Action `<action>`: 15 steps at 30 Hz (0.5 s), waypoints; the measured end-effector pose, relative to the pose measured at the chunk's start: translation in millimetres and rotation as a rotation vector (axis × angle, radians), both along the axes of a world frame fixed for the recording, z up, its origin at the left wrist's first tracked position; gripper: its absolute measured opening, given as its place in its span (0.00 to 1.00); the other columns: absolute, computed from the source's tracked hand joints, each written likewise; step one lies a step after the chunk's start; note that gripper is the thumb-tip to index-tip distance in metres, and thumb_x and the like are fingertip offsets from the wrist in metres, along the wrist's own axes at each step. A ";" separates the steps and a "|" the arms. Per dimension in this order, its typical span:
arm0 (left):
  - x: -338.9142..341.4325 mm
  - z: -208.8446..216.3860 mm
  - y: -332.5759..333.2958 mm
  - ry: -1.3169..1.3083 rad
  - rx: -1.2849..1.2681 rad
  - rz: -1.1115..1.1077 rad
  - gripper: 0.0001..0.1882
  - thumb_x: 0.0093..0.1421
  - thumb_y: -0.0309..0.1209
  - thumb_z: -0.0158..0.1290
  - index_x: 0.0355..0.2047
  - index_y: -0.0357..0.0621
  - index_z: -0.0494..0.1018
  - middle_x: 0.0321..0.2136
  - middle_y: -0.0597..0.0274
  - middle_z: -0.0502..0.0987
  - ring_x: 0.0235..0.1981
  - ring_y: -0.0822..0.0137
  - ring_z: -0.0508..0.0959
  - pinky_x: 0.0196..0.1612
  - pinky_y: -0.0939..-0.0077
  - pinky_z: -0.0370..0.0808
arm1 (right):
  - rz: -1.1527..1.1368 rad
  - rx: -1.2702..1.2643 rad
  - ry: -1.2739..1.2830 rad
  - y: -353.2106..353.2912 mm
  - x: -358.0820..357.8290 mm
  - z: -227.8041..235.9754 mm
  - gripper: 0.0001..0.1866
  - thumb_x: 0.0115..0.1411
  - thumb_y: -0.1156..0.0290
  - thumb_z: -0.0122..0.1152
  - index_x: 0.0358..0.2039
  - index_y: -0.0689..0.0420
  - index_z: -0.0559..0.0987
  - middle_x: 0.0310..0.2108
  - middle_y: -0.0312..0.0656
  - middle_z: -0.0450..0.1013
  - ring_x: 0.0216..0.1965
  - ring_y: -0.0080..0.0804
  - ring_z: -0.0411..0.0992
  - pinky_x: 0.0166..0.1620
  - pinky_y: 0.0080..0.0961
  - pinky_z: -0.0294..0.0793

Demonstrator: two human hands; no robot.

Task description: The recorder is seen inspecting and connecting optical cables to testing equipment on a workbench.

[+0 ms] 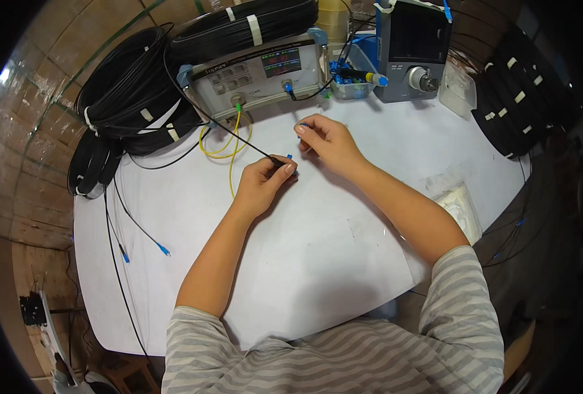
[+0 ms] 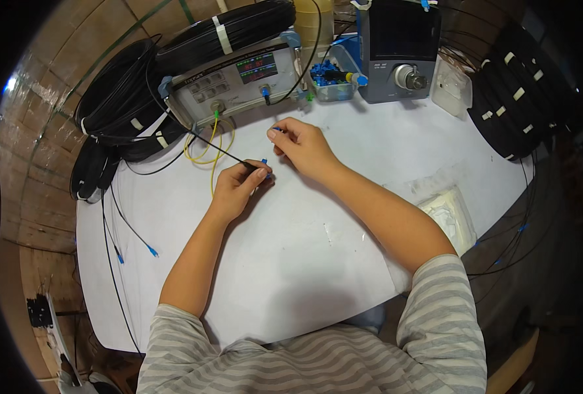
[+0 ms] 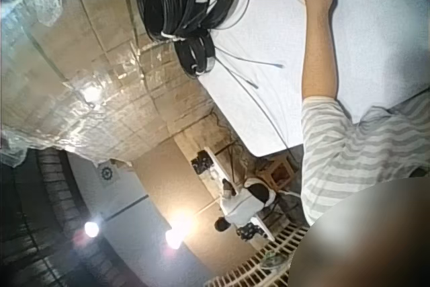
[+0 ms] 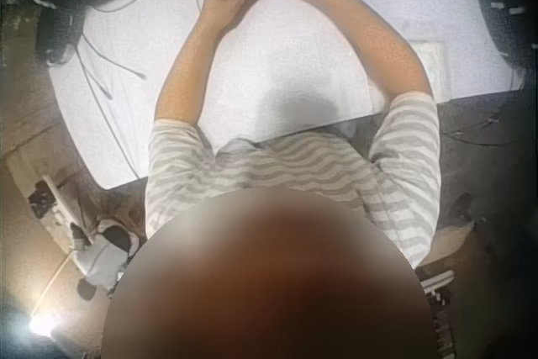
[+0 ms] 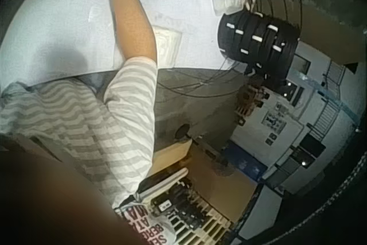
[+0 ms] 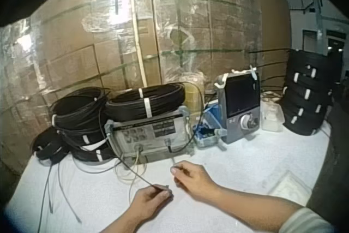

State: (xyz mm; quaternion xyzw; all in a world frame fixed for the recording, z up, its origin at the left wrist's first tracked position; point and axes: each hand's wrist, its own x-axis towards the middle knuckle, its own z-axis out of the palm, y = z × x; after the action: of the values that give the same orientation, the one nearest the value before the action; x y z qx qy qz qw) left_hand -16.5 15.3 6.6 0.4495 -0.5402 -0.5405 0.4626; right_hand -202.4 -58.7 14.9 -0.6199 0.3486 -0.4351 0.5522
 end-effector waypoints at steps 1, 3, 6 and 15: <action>-1.1 3.6 0.9 -0.086 -0.043 -0.008 0.12 0.65 0.31 0.55 0.40 0.31 0.76 0.33 0.62 0.78 0.36 0.74 0.77 0.43 0.78 0.77 | -0.084 -0.102 0.105 -1.5 -6.2 7.2 0.13 0.64 0.63 0.61 0.37 0.61 0.79 0.22 0.30 0.71 0.24 0.15 0.68 0.27 0.17 0.66; -1.1 3.2 -0.3 -0.188 -0.068 -0.020 0.12 0.65 0.30 0.55 0.40 0.30 0.75 0.35 0.61 0.78 0.38 0.72 0.77 0.45 0.77 0.78 | -0.144 -0.167 0.218 -11.4 -26.0 17.7 0.13 0.62 0.63 0.63 0.36 0.61 0.80 0.20 0.28 0.70 0.23 0.14 0.66 0.26 0.16 0.63; -2.5 2.1 -1.5 -0.038 0.006 -0.003 0.11 0.64 0.29 0.55 0.40 0.30 0.75 0.36 0.60 0.78 0.38 0.71 0.77 0.45 0.76 0.78 | -0.278 -0.243 0.349 -22.5 -51.4 48.2 0.13 0.57 0.64 0.67 0.32 0.62 0.82 0.17 0.28 0.69 0.20 0.15 0.64 0.25 0.18 0.61; -5.9 -4.7 -1.0 -0.018 -0.022 -0.001 0.09 0.63 0.27 0.56 0.40 0.33 0.76 0.34 0.62 0.79 0.37 0.73 0.77 0.43 0.78 0.76 | -0.588 -0.595 0.978 -104.9 -85.1 116.6 0.15 0.54 0.64 0.62 0.39 0.57 0.83 0.30 0.51 0.79 0.37 0.50 0.78 0.41 0.44 0.77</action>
State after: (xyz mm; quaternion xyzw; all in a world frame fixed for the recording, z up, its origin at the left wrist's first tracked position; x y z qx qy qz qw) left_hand -22.4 14.3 1.9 0.4490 -0.5507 -0.5306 0.4622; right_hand -287.5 -163.6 131.5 -0.7519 0.5799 -0.3135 -0.0086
